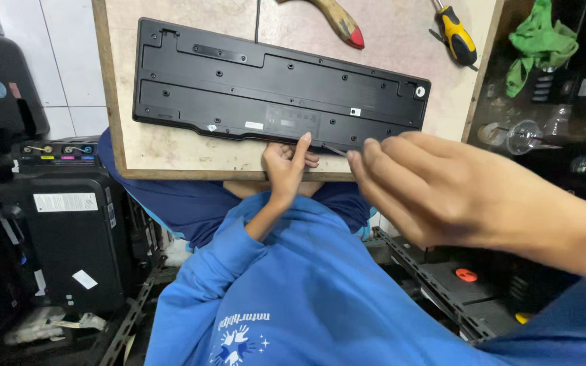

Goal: The person cleans a black computer keyboard by brushing dust off the underside and keys, wiping with a tissue, and removing and cleaning individual keycaps with a screwdriver. The person then places the cleaned keycaps back onto the keyboard.

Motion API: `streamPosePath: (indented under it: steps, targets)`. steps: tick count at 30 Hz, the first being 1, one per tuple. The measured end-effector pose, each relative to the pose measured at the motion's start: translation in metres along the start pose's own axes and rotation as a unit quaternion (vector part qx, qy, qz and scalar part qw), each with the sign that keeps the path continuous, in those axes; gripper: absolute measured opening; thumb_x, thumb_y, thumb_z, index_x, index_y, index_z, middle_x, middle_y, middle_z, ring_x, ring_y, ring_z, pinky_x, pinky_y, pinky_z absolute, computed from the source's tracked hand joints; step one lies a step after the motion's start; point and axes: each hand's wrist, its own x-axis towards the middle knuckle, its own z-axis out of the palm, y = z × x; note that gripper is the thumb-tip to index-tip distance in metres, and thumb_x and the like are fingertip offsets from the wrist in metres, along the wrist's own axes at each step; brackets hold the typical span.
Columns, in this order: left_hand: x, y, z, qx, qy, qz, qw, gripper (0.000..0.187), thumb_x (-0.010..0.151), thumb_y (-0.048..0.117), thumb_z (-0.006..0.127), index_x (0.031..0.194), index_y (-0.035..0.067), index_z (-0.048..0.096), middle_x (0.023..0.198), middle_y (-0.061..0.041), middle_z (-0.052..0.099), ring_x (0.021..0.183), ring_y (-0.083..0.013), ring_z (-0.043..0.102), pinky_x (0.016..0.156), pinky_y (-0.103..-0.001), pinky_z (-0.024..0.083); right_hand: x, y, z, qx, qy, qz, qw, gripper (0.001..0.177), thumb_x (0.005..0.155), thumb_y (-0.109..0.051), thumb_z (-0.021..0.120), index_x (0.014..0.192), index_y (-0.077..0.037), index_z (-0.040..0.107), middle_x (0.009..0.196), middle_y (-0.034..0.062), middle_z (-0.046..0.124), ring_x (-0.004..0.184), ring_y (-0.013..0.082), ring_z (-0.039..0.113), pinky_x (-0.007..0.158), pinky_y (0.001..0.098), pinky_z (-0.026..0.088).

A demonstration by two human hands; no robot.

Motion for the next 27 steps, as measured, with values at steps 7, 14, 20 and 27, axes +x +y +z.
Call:
streamPosePath:
  steps: [7, 14, 20, 27]
  targets:
    - [-0.001, 0.002, 0.001, -0.019, -0.007, 0.017, 1.0, 0.029, 0.077, 0.019, 0.063, 0.058, -0.002, 0.055, 0.049, -0.018, 0.058, 0.04, -0.0194, 0.059, 0.039, -0.022, 0.049, -0.008, 0.007, 0.01, 0.071, -0.057, 0.055, 0.994, 0.012, 0.083, 0.011, 0.051, 0.095, 0.008, 0.051, 0.067, 0.0068, 0.041, 0.055, 0.0198, 0.041, 0.052, 0.0316, 0.042]
    - [-0.001, 0.001, -0.001, 0.002, -0.006, 0.016, 1.0, 0.028, 0.077, 0.021, 0.063, 0.061, -0.002, 0.057, 0.05, -0.017, 0.06, 0.04, -0.0193, 0.06, 0.039, -0.021, 0.048, -0.026, 0.002, 0.025, 0.067, -0.22, 0.328, 0.916, 0.029, 0.099, -0.023, 0.051, 0.075, -0.009, 0.044, 0.058, 0.0048, 0.047, 0.051, 0.0261, 0.053, 0.044, 0.037, 0.044]
    - [-0.002, 0.004, -0.001, 0.001, -0.007, 0.015, 1.0, 0.028, 0.077, 0.021, 0.063, 0.062, -0.002, 0.057, 0.05, -0.018, 0.06, 0.04, -0.0194, 0.06, 0.04, -0.021, 0.049, -0.023, -0.001, 0.016, 0.079, -0.256, 0.386, 0.883, 0.026, 0.098, -0.031, 0.049, 0.085, -0.01, 0.041, 0.051, 0.005, 0.049, 0.044, 0.0327, 0.05, 0.039, 0.0404, 0.039]
    - [0.001, -0.006, 0.0, -0.035, -0.004, 0.022, 0.999, 0.029, 0.076, 0.017, 0.064, 0.057, 0.003, 0.049, 0.048, -0.016, 0.056, 0.042, -0.0211, 0.061, 0.038, -0.024, 0.049, -0.008, -0.011, 0.033, 0.298, 0.045, 0.362, 0.882, 0.008, 0.091, -0.007, 0.056, 0.09, -0.003, 0.05, 0.049, 0.0013, 0.043, 0.032, 0.0128, 0.036, 0.033, 0.0262, 0.028]
